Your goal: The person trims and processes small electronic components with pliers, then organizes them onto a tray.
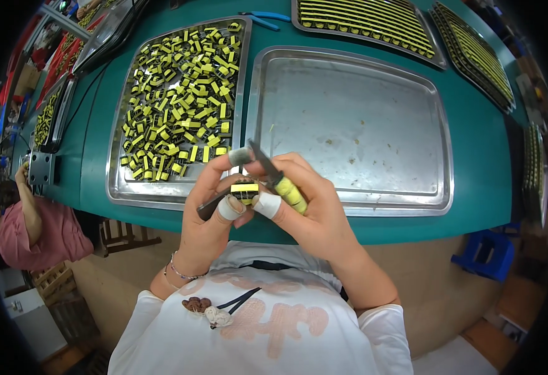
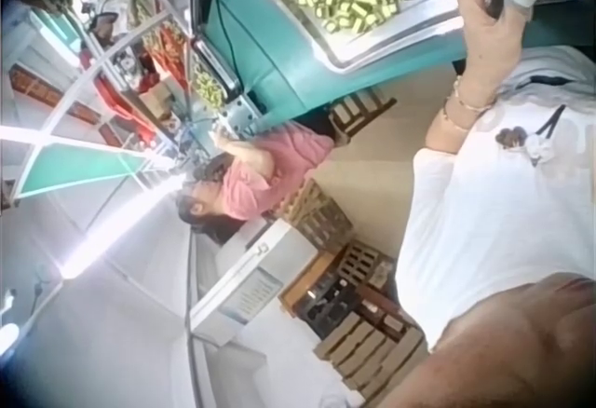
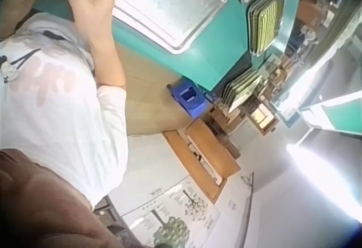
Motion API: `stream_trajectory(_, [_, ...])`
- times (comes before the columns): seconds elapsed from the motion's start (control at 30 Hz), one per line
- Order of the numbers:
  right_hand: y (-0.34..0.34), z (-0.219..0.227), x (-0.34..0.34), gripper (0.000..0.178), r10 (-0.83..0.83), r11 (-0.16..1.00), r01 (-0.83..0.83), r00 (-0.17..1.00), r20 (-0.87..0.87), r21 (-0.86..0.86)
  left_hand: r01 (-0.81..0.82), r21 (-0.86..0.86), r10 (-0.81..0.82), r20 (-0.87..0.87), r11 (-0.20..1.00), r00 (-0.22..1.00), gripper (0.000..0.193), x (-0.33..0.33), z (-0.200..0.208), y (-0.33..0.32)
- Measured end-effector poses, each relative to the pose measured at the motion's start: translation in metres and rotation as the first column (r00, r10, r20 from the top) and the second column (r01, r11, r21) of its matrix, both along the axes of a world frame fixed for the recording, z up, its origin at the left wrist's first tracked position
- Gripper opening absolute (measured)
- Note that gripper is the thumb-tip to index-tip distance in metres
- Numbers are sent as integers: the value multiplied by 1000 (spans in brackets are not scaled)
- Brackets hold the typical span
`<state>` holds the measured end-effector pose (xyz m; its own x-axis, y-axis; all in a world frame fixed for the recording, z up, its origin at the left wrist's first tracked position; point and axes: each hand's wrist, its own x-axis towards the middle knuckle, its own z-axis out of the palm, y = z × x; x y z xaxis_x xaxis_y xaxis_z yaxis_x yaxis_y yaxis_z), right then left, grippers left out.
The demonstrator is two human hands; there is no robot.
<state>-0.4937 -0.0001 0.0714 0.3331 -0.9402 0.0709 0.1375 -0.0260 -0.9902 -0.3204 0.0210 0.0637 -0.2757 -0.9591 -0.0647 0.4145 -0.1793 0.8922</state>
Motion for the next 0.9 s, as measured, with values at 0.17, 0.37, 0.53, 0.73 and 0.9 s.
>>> stream_trajectory(0.17, [2, 3, 5, 37, 88, 948, -161, 961, 262, 273, -17, -1, 17, 58, 1000, 998, 44, 0, 0, -1])
stream_trajectory(0.37, [5, -6, 7, 32, -49, 989, 26, 987, 153, 149, -225, 236, 319, -536, 946, 781, 42, 6, -11, -16])
stream_trajectory(0.53, [5, -2, 19, 30, -53, 997, 48, 994, 100, 56, -88, 150, 169, -713, 985, 681, 62, 2, 0, -19])
stream_trajectory(0.73, [2, -2, 27, 30, -156, 945, 108, 979, -133, -308, -196, -9, 171, -444, 981, 880, 91, -10, 7, -21])
stream_trajectory(0.9, [1, -6, 27, 30, -189, 898, 82, 959, -211, -433, -212, -65, 182, -312, 975, 933, 99, -13, 10, -19])
